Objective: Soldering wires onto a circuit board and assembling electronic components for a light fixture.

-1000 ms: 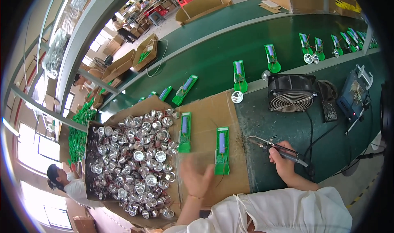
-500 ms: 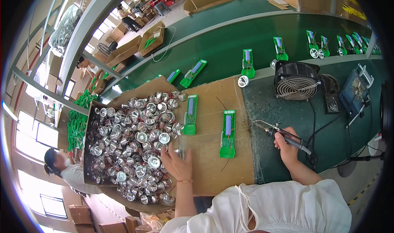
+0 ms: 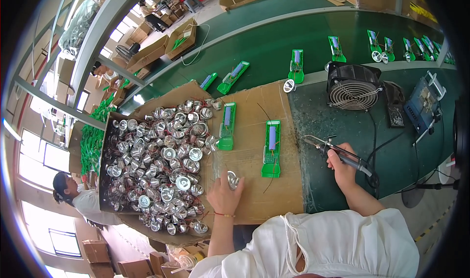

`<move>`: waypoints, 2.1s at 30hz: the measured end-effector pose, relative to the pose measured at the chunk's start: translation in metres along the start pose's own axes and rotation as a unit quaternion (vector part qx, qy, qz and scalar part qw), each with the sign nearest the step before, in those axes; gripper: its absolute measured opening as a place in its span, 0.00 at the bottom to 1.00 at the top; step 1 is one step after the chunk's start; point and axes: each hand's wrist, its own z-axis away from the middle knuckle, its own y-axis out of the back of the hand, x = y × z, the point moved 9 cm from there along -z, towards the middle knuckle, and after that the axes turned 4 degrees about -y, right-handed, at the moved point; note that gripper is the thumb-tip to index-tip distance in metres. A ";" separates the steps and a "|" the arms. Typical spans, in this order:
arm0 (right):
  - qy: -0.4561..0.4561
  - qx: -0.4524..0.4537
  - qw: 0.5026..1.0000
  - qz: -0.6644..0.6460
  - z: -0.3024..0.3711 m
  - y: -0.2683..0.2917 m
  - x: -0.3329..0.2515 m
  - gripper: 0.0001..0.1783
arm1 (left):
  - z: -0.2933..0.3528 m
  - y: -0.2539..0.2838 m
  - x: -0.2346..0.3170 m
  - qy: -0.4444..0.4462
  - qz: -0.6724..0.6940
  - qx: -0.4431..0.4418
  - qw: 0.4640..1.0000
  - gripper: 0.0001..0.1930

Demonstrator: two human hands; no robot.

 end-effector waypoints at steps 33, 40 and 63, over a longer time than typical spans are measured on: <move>0.054 -0.131 0.988 0.066 0.035 -0.043 -0.023 0.09 | -0.017 -0.049 0.036 0.169 0.452 -0.113 0.868 0.05; 0.058 -0.148 0.983 0.096 0.033 -0.068 -0.019 0.09 | -0.026 -0.052 0.050 0.105 0.466 -0.068 0.876 0.07; -0.007 -0.098 0.995 0.028 0.031 -0.065 -0.003 0.09 | -0.028 -0.078 0.044 0.173 0.521 -0.137 0.824 0.08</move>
